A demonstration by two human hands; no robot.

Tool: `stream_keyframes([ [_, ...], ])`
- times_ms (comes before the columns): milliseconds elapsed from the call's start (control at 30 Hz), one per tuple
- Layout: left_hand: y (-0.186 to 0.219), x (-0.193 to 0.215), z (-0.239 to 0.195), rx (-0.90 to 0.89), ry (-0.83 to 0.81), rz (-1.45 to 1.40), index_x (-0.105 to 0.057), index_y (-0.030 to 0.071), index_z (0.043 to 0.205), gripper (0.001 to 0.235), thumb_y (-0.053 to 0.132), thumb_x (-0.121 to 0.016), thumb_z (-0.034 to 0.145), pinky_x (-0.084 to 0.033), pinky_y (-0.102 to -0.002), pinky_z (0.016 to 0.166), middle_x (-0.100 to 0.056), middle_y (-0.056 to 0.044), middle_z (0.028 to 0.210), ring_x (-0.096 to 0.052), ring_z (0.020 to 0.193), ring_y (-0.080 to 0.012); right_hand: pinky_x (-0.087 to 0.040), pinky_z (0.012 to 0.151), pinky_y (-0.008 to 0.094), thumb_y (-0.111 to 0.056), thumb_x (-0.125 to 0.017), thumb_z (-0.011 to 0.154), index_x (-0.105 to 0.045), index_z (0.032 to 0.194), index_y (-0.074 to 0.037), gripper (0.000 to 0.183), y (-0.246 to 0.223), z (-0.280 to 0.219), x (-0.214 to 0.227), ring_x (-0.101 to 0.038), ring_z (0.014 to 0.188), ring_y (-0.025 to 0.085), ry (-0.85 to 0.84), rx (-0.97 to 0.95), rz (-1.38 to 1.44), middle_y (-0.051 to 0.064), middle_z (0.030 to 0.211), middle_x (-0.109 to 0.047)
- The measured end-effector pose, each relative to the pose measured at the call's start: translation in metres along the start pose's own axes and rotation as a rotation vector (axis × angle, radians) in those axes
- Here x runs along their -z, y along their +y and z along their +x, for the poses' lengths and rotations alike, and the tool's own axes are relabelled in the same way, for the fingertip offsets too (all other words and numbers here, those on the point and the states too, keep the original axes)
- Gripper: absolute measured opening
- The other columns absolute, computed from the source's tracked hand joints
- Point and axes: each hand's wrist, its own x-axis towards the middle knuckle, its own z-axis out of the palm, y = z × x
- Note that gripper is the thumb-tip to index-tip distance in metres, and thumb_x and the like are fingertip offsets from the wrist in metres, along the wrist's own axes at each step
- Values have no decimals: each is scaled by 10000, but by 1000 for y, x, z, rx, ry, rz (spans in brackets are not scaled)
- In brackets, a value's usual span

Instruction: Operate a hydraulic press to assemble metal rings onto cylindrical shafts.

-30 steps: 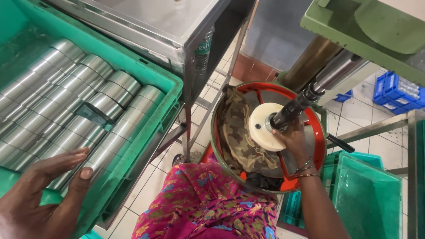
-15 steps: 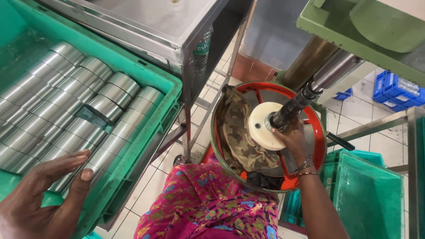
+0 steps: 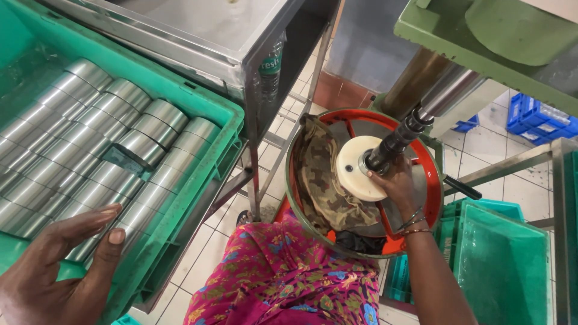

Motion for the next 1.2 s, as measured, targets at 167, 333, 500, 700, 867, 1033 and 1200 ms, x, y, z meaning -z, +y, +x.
stream_keyframes([
  [167,-5,0,-1,16,-11,-5,-672,-29,1079,167,57,-730,948,-594,-380,961,-744,-202,1095,-727,1133,-268,-423,1097,476,-357,-909,704,-509,1395,-85,844,5,2,-2,-466,1282,320,-4,-9,26,127,1325,-557],
  [333,0,0,2,14,-15,10,-667,-40,1061,171,56,-722,929,-591,-398,951,-741,-218,1074,-722,1116,-282,-365,1146,497,-319,-923,712,-437,1458,-70,925,18,3,-4,-464,1324,323,-30,16,46,122,1356,-581],
  [500,-9,-3,-2,-8,-11,-25,-665,-33,1090,172,73,-724,968,-587,-402,997,-739,-216,1103,-725,1143,-281,-388,1156,461,-256,-922,729,-384,1493,-59,955,19,3,-7,-481,1328,299,-39,30,235,123,1394,-542],
  [700,-9,-2,-1,12,-16,-20,-659,-39,1081,175,81,-718,969,-588,-412,993,-735,-221,1098,-720,1148,-292,-442,1145,419,-179,-931,717,-422,1470,-51,918,17,2,-6,-512,1293,270,-14,43,209,150,1381,-495],
  [867,-7,-1,1,4,-25,-19,-658,-43,1074,175,79,-713,961,-588,-415,986,-733,-227,1091,-718,1143,-297,-459,1148,422,-240,-918,729,-413,1445,-64,894,12,4,-4,-538,1296,260,-67,19,387,125,1359,-548],
  [1033,-5,-1,3,-11,-22,-32,-654,-44,1074,176,80,-708,961,-587,-412,982,-731,-230,1090,-719,1135,-295,-414,1142,453,-212,-921,749,-398,1476,-56,909,7,1,-1,-516,1299,296,-64,19,191,145,1351,-577],
  [1200,-9,-1,4,20,-64,8,-650,-51,1072,179,71,-693,947,-596,-419,954,-730,-242,1060,-713,1124,-308,-472,1129,415,-228,-915,724,-399,1468,-61,921,3,3,-1,-565,1265,268,-39,8,253,130,1343,-558],
])
